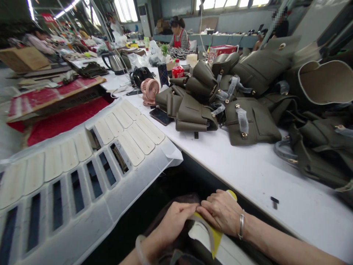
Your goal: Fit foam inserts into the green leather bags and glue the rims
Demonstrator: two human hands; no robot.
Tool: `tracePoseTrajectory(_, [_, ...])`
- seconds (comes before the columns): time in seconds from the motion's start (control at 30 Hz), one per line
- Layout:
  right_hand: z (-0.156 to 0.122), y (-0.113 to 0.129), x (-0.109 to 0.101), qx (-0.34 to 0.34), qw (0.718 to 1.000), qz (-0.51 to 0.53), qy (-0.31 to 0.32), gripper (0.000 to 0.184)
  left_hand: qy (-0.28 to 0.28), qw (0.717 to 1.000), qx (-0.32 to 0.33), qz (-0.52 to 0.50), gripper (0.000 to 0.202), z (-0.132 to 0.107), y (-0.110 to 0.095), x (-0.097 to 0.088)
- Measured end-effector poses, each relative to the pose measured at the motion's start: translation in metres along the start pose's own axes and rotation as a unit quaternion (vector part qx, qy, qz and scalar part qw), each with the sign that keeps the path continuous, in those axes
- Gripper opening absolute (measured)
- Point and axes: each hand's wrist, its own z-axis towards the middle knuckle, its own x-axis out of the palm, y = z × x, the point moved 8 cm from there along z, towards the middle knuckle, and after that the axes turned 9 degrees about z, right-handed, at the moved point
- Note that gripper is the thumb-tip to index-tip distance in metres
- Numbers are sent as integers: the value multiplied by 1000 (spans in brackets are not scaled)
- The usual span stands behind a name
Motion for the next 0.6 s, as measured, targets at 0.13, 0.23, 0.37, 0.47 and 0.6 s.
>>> tracePoseTrajectory(0.13, [-4,3,1,20,1000,5,7,47,9,996,-55,-75,32,8,19,2])
tracePoseTrajectory(0.23, [-8,4,1,31,999,7,7,47,28,995,-53,-78,38,9,19,2])
tracePoseTrajectory(0.37, [-24,-10,1,71,995,69,11,48,35,998,-26,-42,36,7,9,-1])
tracePoseTrajectory(0.47, [-44,-48,-2,223,942,248,-30,57,44,998,1,-42,35,4,1,1])
tracePoseTrajectory(0.6, [-50,-65,1,317,824,461,-88,60,8,1000,23,-5,33,2,-1,0])
